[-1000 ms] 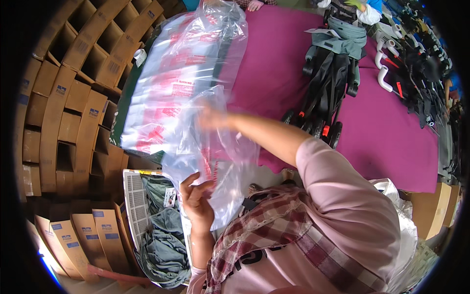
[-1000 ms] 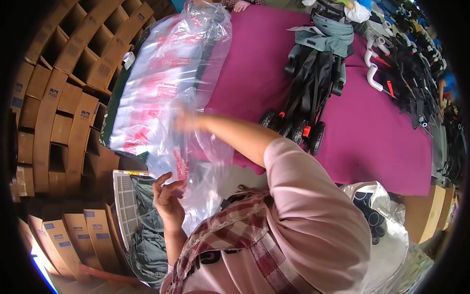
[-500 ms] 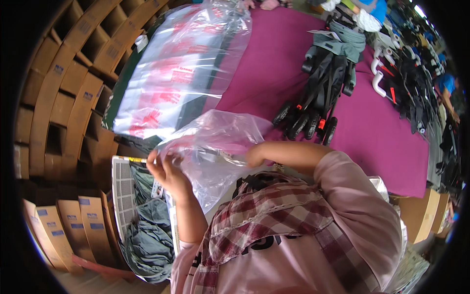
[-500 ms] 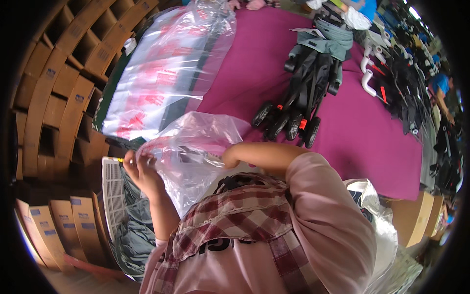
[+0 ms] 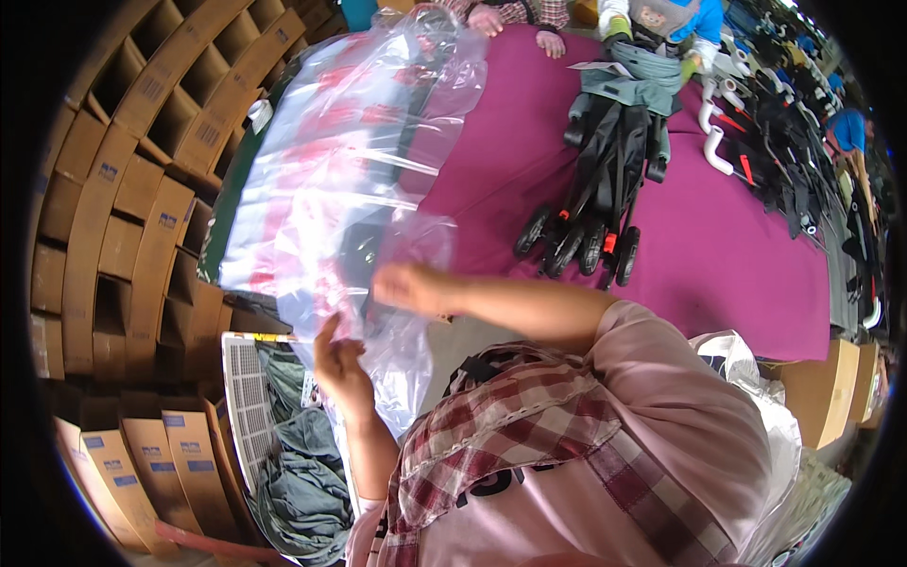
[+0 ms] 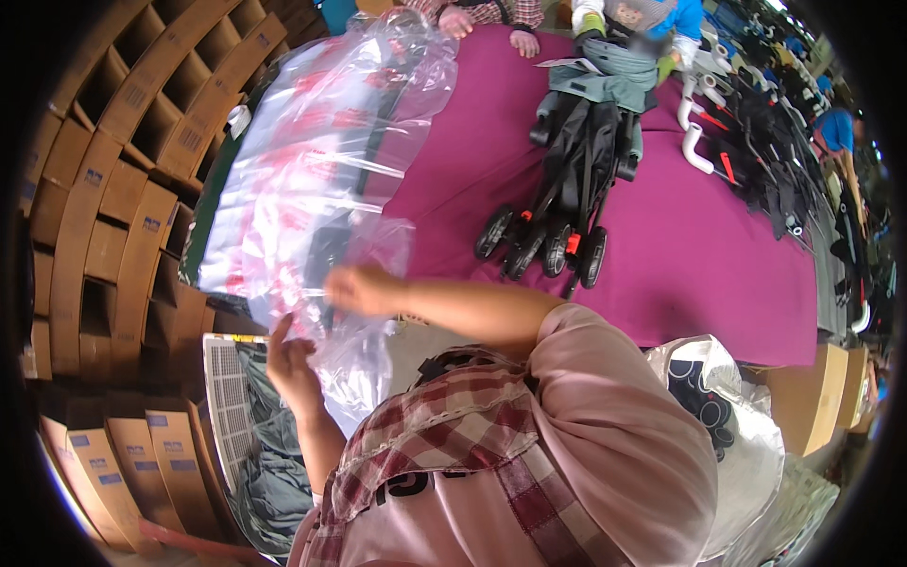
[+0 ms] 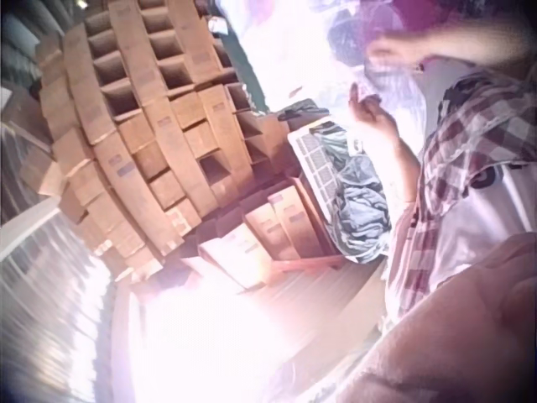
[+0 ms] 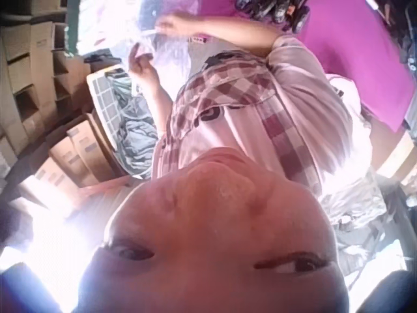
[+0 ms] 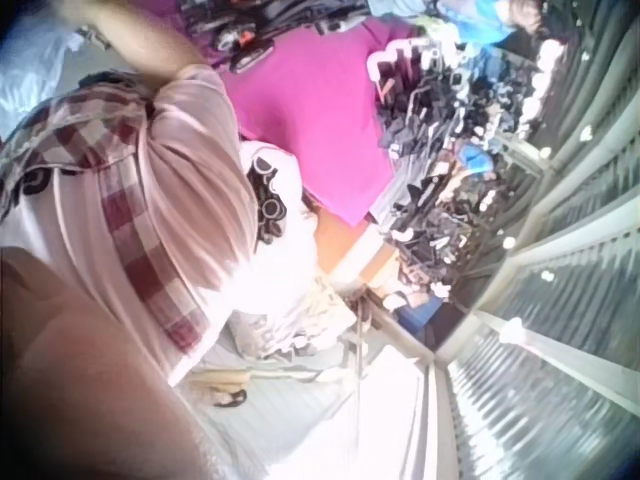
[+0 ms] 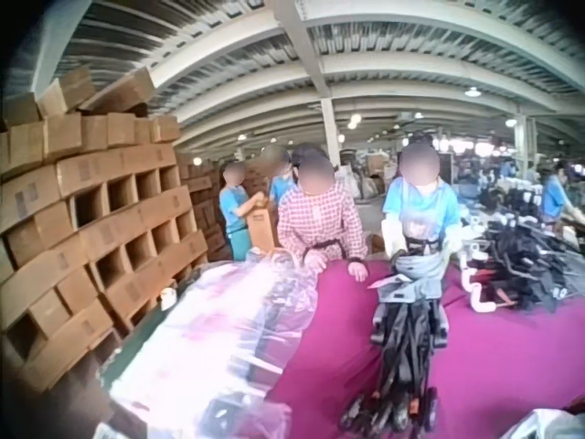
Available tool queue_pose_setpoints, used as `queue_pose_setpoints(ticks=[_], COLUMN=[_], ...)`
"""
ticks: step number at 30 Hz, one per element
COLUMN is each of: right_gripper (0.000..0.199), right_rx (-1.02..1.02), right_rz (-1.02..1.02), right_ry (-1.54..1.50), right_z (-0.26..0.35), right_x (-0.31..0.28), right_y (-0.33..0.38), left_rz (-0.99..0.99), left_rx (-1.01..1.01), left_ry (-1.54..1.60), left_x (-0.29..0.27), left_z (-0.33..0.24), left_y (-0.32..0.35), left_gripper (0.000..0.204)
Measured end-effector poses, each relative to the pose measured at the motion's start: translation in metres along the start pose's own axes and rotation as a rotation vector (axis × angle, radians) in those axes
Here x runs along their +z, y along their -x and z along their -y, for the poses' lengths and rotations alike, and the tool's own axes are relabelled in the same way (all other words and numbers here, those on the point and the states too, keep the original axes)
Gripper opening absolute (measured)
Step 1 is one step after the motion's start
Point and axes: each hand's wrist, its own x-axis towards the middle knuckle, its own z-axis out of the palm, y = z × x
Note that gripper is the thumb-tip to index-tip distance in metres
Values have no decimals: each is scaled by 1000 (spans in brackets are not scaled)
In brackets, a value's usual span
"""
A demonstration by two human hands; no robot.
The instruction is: The person assembles baby strollers by attaching fabric seats to metal frames and adding wheels. They repeatedly pick up components, fit them together, and place the completed units into plastic bags on a pink-covered table.
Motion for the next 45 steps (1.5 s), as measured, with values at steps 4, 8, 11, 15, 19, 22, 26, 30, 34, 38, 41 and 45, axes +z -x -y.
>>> queue_pose_setpoints(ticks=[4, 8, 11, 15, 19, 22, 26, 30, 34, 38, 41, 45], right_gripper=[66, 58, 78, 71, 61, 58, 55, 58, 64, 65, 56, 57], right_rx=[196, 390, 209, 112, 104, -156, 209, 426, 217, 165, 194, -126], right_rz=[628, 793, 873, 103, -715, -503, 670, 720, 888, 101, -712, -191], right_ry=[338, 490, 502, -45, -24, 28, 292, 453, 460, 105, 62, -137], right_z=[-7, -36, -47, -9, 10, 2, 15, -24, -18, -14, -37, 12], right_x=[30, 6, 3, -35, -86, -51, 0, -3, -8, -35, -72, -48], right_y=[36, 40, 25, -79, -114, -71, -5, 25, 27, -42, -68, -13], left_rz=[-194, -124, 109, 226, 87, -22, -170, -278, -78, -4, 9, -139], left_rx=[115, 170, 117, 171, 192, 110, 69, 140, 90, 101, -92, -99], left_ry=[95, 140, 175, 186, 268, 301, 348, 492, 389, 305, 349, 348], left_x=[-2, -10, -3, 4, -14, -13, -16, -8, 1, 3, -9, -18], left_z=[-8, -5, -13, -27, -27, -13, -6, -15, -26, -33, -36, -18], left_y=[-8, -8, 0, 8, 1, -8, -20, -32, -22, -7, -1, 7], left_gripper=[60, 69, 73, 69, 64, 53, 53, 53, 50, 49, 50, 53])
